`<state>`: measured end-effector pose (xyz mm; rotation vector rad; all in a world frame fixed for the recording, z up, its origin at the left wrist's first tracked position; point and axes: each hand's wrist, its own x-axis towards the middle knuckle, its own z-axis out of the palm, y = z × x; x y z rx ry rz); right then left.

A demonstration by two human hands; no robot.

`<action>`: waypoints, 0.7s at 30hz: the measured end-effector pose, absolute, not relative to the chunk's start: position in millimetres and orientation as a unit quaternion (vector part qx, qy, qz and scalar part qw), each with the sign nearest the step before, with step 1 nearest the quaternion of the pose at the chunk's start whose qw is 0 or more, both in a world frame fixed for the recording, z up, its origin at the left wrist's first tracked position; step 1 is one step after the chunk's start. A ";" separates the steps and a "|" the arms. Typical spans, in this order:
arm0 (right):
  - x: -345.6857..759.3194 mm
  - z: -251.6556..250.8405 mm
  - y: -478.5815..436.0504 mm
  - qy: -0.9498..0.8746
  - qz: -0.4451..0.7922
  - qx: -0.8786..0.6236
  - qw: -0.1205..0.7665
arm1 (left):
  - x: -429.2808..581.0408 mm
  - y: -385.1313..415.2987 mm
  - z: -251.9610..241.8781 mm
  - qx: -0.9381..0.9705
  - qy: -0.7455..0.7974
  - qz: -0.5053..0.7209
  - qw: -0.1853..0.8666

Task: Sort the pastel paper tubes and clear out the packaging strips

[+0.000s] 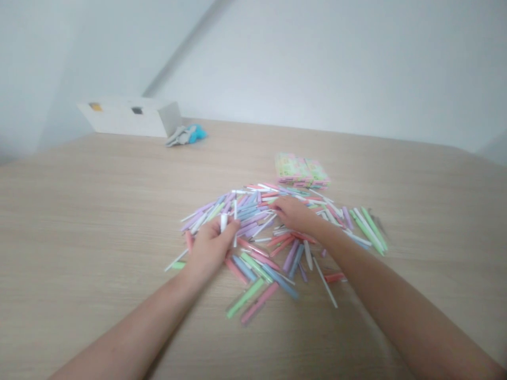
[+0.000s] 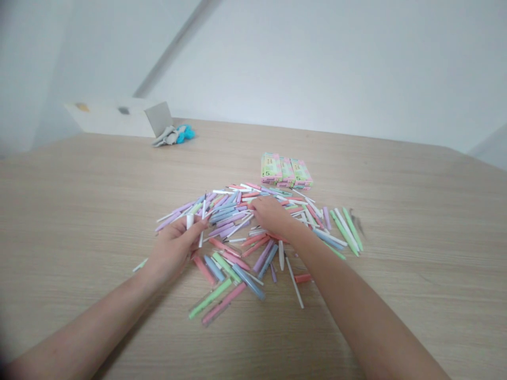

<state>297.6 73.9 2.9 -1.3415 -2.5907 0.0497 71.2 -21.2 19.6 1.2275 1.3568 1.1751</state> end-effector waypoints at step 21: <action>305.2 7.5 60.4 -0.882 0.067 -0.446 0.135 | 71.1 -21.2 13.2 0.503 0.549 0.471 0.472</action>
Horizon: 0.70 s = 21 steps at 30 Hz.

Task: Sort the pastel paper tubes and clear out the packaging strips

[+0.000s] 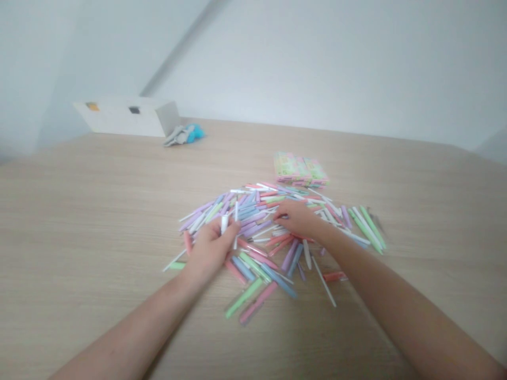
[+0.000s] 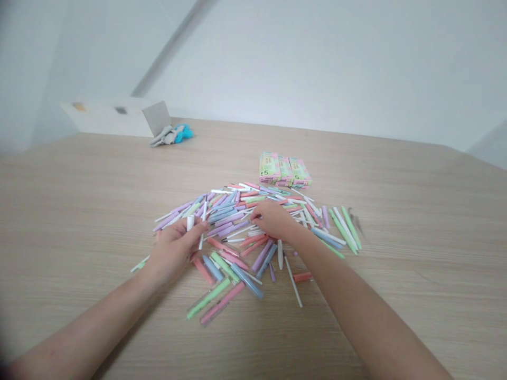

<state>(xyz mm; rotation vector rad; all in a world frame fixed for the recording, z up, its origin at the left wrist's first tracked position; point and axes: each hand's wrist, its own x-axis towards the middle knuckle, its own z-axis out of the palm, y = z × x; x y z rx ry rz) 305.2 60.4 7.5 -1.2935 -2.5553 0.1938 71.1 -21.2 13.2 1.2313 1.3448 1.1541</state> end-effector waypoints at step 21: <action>290.0 41.9 -15.5 -0.628 0.384 -0.513 0.442 | 74.0 -38.1 22.0 0.657 0.380 0.269 0.593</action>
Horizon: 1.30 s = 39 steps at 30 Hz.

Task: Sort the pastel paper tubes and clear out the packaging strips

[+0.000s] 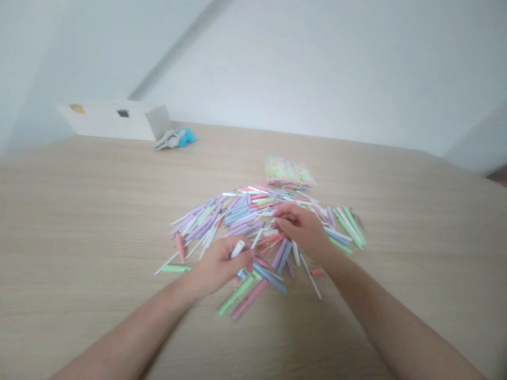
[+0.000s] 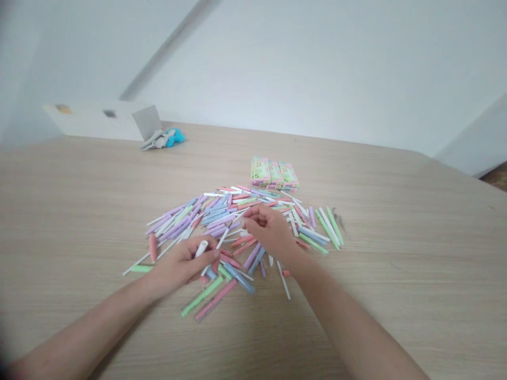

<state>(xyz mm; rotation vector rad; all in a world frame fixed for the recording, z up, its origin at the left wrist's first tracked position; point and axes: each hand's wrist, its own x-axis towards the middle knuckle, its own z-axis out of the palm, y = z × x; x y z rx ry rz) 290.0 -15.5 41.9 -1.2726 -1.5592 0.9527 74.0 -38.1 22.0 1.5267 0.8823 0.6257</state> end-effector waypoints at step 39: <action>292.4 25.9 -68.2 -0.630 0.394 -0.438 0.505 | 72.8 -42.5 30.8 0.787 0.293 0.249 0.481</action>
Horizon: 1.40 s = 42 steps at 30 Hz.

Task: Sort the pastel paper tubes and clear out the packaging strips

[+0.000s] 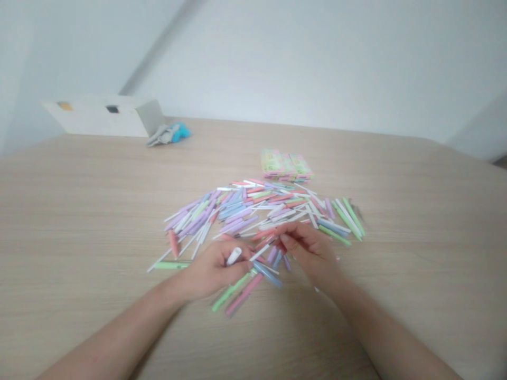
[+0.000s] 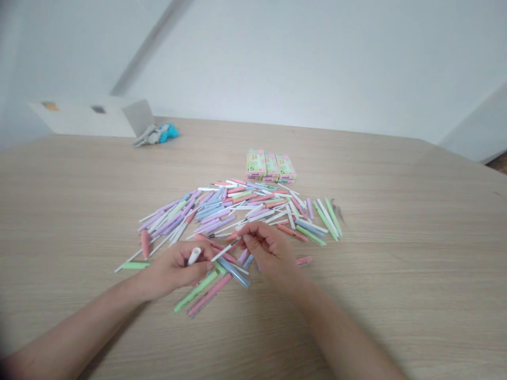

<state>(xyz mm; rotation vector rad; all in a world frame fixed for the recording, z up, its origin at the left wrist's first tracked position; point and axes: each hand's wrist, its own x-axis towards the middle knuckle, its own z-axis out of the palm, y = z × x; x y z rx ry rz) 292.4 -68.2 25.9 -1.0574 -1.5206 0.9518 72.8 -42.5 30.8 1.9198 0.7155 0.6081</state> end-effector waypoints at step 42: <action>283.4 21.7 -65.8 -0.437 0.554 -0.407 0.580 | 73.0 -39.1 11.3 0.639 0.302 0.269 0.654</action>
